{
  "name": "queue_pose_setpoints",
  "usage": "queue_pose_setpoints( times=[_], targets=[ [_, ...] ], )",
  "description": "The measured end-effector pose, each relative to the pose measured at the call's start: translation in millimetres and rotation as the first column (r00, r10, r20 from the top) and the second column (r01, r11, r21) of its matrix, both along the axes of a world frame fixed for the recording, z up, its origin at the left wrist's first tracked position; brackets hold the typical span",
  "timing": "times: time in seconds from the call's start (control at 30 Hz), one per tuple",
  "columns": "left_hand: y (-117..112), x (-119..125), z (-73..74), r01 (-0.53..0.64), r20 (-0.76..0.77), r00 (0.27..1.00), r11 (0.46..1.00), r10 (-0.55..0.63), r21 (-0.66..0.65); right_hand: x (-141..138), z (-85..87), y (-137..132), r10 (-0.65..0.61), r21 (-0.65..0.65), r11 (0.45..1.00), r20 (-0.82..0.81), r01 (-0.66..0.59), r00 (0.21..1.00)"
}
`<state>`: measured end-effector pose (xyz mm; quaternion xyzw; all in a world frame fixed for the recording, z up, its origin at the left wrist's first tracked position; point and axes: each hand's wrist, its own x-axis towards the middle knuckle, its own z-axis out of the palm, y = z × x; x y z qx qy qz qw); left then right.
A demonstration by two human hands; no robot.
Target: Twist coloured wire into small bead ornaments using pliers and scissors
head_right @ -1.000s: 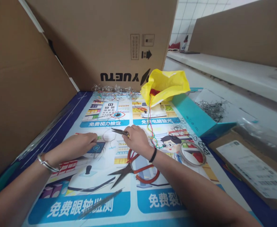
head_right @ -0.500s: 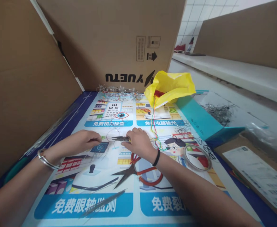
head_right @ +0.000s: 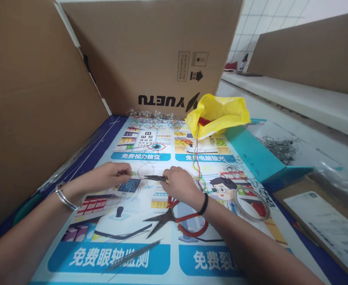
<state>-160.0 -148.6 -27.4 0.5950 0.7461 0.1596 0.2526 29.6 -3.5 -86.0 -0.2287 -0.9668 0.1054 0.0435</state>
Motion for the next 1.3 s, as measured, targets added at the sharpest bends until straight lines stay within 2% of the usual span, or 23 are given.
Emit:
queue_pose_setpoints(
  times=[0.13, 0.3, 0.43, 0.53, 0.67, 0.73, 0.9, 1.13, 1.3],
  targets=[
    [2, -2, -0.2, -0.038, 0.01, 0.999, 0.998, 0.037, 0.047, -3, 0.1, -4, 0.008, -0.039, 0.999, -0.03, -0.009, 1.0],
    [3, -5, -3.5, -0.091, 0.036, 0.995, 0.992, 0.088, 0.092, -8, -5.9, -9, 0.05, 0.091, 0.995, -0.008, -0.05, 0.999],
    [4, -5, -4.9, -0.122, 0.042, 0.992, 0.986, 0.118, 0.111, -6, -7.4, -8, 0.078, 0.135, 0.988, 0.004, -0.077, 0.997],
    [5, -4, -6.4, -0.139, 0.044, 0.99, 0.981, 0.134, 0.132, -3, -4.8, -7, 0.059, 0.119, 0.991, 0.024, -0.062, 0.998],
    [6, -4, -10.0, -0.138, 0.049, 0.99, 0.977, 0.132, 0.165, -3, -2.3, -5, 0.014, 0.028, 1.0, -0.003, -0.014, 1.0],
    [6, -5, -11.6, -0.176, 0.074, 0.984, 0.968, 0.165, 0.181, -6, -3.2, -6, 0.008, 0.013, 1.0, -0.028, -0.007, 1.0],
    [7, -10, -15.4, -0.3, 0.176, 0.948, 0.93, 0.266, 0.212, -13, -6.7, -10, 0.044, 0.107, 0.993, 0.005, -0.044, 0.999],
    [7, -10, -19.6, -0.288, 0.216, 0.946, 0.933, 0.242, 0.215, -4, -4.3, -7, 0.061, 0.138, 0.988, 0.057, -0.069, 0.997],
    [9, -2, -17.1, -0.281, 0.195, 0.95, 0.938, 0.242, 0.204, 1, -1.8, 1, -0.003, 0.138, 0.99, 0.08, -0.008, 0.997]
  ],
)
